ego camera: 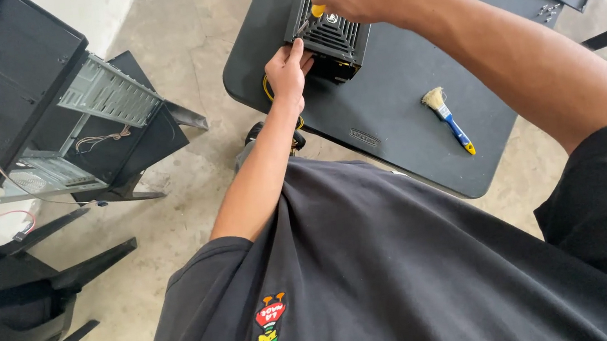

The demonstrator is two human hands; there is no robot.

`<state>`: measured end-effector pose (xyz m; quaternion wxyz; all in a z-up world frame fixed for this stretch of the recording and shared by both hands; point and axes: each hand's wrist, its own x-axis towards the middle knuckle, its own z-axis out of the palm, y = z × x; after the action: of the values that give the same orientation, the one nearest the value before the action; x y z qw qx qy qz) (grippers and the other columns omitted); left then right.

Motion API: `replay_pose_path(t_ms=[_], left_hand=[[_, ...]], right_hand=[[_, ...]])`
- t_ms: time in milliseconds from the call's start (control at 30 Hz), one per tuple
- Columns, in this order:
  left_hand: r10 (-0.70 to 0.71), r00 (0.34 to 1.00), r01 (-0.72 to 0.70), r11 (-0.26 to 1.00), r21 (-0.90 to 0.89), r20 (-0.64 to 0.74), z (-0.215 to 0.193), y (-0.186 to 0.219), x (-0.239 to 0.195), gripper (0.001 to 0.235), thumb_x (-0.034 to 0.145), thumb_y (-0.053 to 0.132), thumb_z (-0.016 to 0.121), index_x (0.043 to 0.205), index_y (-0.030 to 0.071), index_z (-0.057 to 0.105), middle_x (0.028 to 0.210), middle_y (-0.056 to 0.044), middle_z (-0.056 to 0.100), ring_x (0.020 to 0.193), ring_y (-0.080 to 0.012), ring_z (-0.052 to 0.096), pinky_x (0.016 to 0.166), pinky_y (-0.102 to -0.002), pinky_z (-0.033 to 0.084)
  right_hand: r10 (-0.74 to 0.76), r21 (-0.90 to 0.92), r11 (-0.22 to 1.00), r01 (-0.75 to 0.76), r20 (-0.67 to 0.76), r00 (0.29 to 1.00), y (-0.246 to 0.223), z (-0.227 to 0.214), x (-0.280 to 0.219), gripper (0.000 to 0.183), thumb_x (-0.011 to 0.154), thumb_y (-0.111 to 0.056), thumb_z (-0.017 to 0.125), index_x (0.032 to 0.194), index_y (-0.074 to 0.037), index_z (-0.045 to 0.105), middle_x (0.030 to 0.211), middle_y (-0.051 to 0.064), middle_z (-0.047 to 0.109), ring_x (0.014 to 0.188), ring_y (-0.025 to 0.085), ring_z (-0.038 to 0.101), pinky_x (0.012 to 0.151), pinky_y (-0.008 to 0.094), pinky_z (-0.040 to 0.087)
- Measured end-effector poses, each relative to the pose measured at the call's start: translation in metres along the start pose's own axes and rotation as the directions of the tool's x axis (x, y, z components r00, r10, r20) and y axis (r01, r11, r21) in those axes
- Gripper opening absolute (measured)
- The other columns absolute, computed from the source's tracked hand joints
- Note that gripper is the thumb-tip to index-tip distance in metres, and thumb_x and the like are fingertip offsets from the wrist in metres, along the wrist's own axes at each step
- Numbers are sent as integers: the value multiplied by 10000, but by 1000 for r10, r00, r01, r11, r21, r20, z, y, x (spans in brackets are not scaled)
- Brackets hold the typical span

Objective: The person assembles a computer power supply unit on a black table. They place the fan cover onto the unit, then use a screwdriver to fasten screws at multiple corners. The person rotates the unit to access different sides and continues securing the cover with screws.

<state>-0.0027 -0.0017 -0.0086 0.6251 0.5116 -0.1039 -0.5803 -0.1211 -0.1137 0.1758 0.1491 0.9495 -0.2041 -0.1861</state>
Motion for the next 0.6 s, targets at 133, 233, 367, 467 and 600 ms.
replay_pose_path(t_ms=[133, 233, 367, 467, 600], left_hand=[[16, 1000, -16, 1000, -11, -10, 0, -3, 2, 271, 961, 181, 668, 743, 30, 613, 803, -90, 671, 860, -222, 710, 911, -420, 665], [4, 1000, -4, 1000, -1, -14, 1, 2, -3, 239, 965, 176, 665, 800, 4, 652, 845, -109, 698, 889, -235, 719, 926, -423, 662], [22, 1000, -22, 1000, -17, -15, -1, -3, 0, 247, 952, 184, 679, 772, 20, 638, 824, -94, 687, 896, -260, 745, 890, -414, 662], [19, 1000, -19, 1000, 5, -11, 0, -1, -1, 227, 961, 184, 669, 823, 5, 675, 848, -112, 708, 910, -270, 747, 916, -430, 664], [24, 1000, -24, 1000, -4, -10, 1, -1, -2, 229, 959, 185, 673, 811, 11, 660, 838, -99, 698, 894, -234, 727, 912, -424, 664]], right_hand=[[-13, -35, 999, 16, 81, 997, -3, -7, 13, 132, 945, -131, 674, 949, -213, 777, 864, -13, 648, 717, 186, 691, 407, 333, 503], [-32, -144, 989, 38, 46, 998, -6, -13, 13, 115, 978, -225, 681, 952, -248, 790, 860, -45, 690, 715, 145, 709, 425, 297, 497], [-28, -33, 999, 31, 90, 996, -4, -13, 12, 142, 1012, -333, 672, 1054, -258, 786, 901, 7, 676, 739, 231, 735, 414, 362, 524], [-27, -67, 997, 32, 72, 997, -4, -12, 10, 132, 977, -209, 660, 979, -246, 787, 900, -11, 676, 727, 196, 719, 405, 333, 516], [-34, -118, 992, 40, 53, 998, -5, -11, 7, 118, 967, -206, 675, 957, -261, 780, 881, -28, 682, 698, 169, 708, 422, 311, 481]])
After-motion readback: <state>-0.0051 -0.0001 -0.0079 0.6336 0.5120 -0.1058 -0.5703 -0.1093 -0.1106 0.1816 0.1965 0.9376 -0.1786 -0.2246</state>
